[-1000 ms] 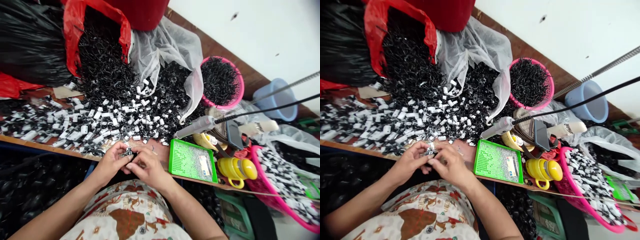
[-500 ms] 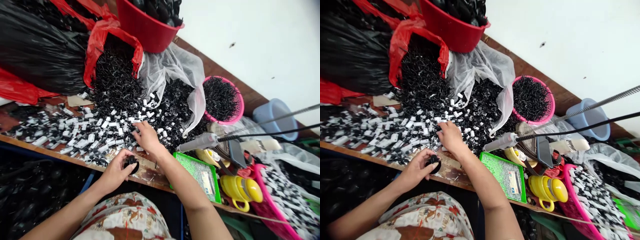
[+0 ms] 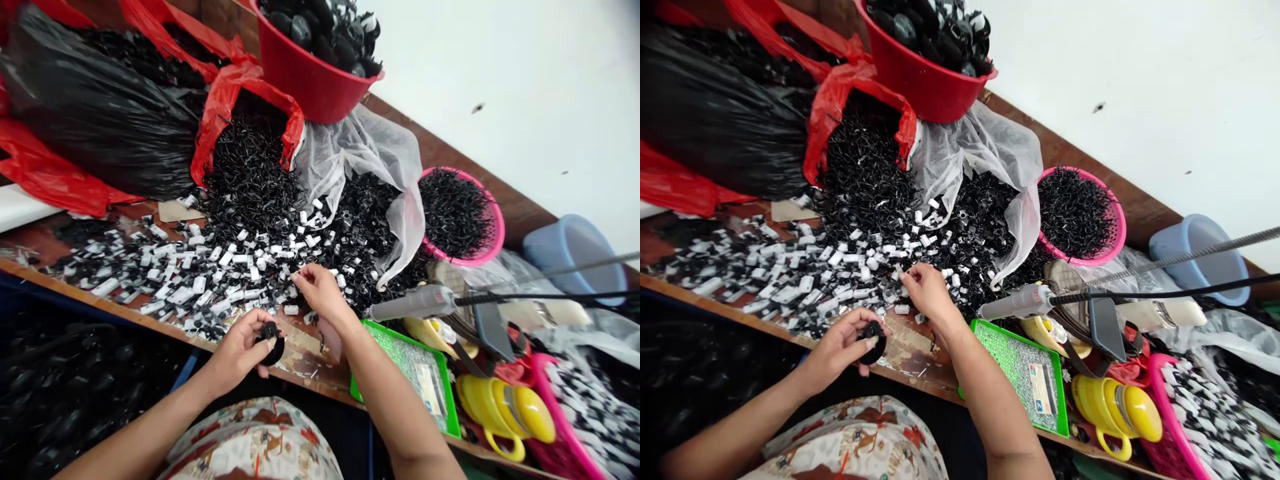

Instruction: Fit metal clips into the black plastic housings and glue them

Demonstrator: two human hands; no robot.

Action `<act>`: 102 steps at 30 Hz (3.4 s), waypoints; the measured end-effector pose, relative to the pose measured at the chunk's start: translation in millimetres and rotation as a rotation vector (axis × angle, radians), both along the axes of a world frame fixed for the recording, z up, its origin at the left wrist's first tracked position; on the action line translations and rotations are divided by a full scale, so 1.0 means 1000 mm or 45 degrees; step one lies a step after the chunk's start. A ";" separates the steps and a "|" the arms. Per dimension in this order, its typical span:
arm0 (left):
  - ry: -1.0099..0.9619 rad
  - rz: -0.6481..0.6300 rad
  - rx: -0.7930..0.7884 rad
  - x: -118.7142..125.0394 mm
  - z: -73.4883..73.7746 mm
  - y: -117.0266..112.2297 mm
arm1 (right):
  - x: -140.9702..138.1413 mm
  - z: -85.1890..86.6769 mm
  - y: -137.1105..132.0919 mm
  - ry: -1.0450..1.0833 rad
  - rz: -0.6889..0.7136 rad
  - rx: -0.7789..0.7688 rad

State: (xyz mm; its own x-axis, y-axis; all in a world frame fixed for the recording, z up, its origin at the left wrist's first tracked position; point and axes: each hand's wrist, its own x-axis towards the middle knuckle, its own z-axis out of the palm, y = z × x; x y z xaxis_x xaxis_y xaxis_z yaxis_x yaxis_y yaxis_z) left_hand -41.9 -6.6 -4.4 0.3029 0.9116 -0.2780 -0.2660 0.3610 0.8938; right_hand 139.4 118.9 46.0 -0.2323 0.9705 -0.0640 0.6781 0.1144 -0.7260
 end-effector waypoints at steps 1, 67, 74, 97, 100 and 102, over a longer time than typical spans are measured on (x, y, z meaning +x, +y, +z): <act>0.013 -0.006 0.017 0.001 0.000 0.000 | -0.003 0.002 0.003 -0.096 0.007 0.082; 0.258 0.170 0.043 0.022 -0.002 0.003 | 0.011 0.008 -0.010 -0.196 0.007 0.557; 0.300 0.066 0.084 0.022 -0.003 -0.002 | -0.039 0.026 0.076 -0.867 0.257 0.622; 0.199 0.037 -0.017 0.021 0.002 0.003 | -0.028 0.029 0.043 -0.024 -0.023 0.400; 0.107 0.056 -0.016 0.021 0.007 0.001 | -0.001 0.020 -0.027 0.601 -0.101 -0.118; 0.077 0.056 -0.015 0.023 0.013 -0.001 | 0.009 0.008 -0.072 0.825 -0.195 -0.305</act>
